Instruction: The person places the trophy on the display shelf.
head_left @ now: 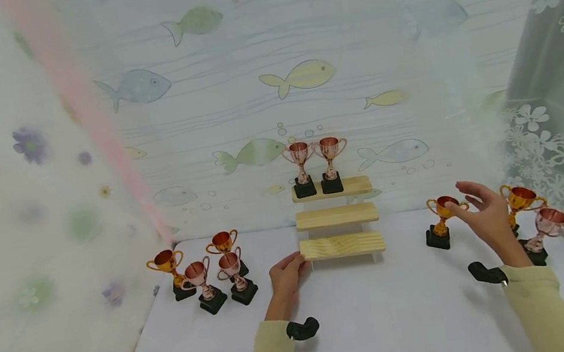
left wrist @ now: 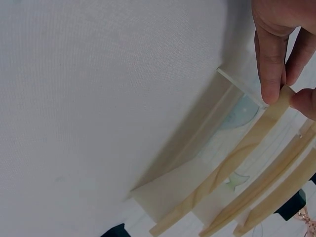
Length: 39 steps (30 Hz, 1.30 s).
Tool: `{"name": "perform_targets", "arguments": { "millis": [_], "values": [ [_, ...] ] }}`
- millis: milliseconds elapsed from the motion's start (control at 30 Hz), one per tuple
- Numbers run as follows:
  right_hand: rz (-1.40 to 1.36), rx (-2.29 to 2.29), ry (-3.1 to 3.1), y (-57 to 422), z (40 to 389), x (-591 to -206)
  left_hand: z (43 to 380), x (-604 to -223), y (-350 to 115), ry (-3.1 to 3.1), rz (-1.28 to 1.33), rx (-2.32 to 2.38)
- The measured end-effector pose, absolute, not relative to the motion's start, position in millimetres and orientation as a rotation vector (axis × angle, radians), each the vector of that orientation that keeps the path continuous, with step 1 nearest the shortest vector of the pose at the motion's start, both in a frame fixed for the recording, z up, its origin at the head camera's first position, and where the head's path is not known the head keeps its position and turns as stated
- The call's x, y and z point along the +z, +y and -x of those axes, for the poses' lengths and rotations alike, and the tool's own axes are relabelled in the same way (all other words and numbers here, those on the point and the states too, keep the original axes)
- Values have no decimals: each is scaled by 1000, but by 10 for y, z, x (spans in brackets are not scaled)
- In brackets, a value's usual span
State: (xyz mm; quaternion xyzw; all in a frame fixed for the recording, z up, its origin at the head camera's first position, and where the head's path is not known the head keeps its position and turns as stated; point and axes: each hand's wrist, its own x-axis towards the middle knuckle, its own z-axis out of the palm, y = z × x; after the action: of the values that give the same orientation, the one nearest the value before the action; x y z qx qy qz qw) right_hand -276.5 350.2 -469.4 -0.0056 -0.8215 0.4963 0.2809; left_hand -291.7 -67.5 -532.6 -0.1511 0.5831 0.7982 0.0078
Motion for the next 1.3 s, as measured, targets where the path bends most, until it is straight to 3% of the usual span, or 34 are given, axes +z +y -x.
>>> {"name": "perform_targets", "arguments": {
  "millis": [533,867,1300],
  "values": [
    [80,1499,-2292,3539,2770,-5116,2939,-5348,-638,1804,474,2523],
    [233,1437,-2266,3450,2770,-5100,2917,-5326,-645,1813,460,2498],
    [239,1445,-2204,3397,2722,-5043,2923,-5319,-676,1795,485,2516]
  ]
}}
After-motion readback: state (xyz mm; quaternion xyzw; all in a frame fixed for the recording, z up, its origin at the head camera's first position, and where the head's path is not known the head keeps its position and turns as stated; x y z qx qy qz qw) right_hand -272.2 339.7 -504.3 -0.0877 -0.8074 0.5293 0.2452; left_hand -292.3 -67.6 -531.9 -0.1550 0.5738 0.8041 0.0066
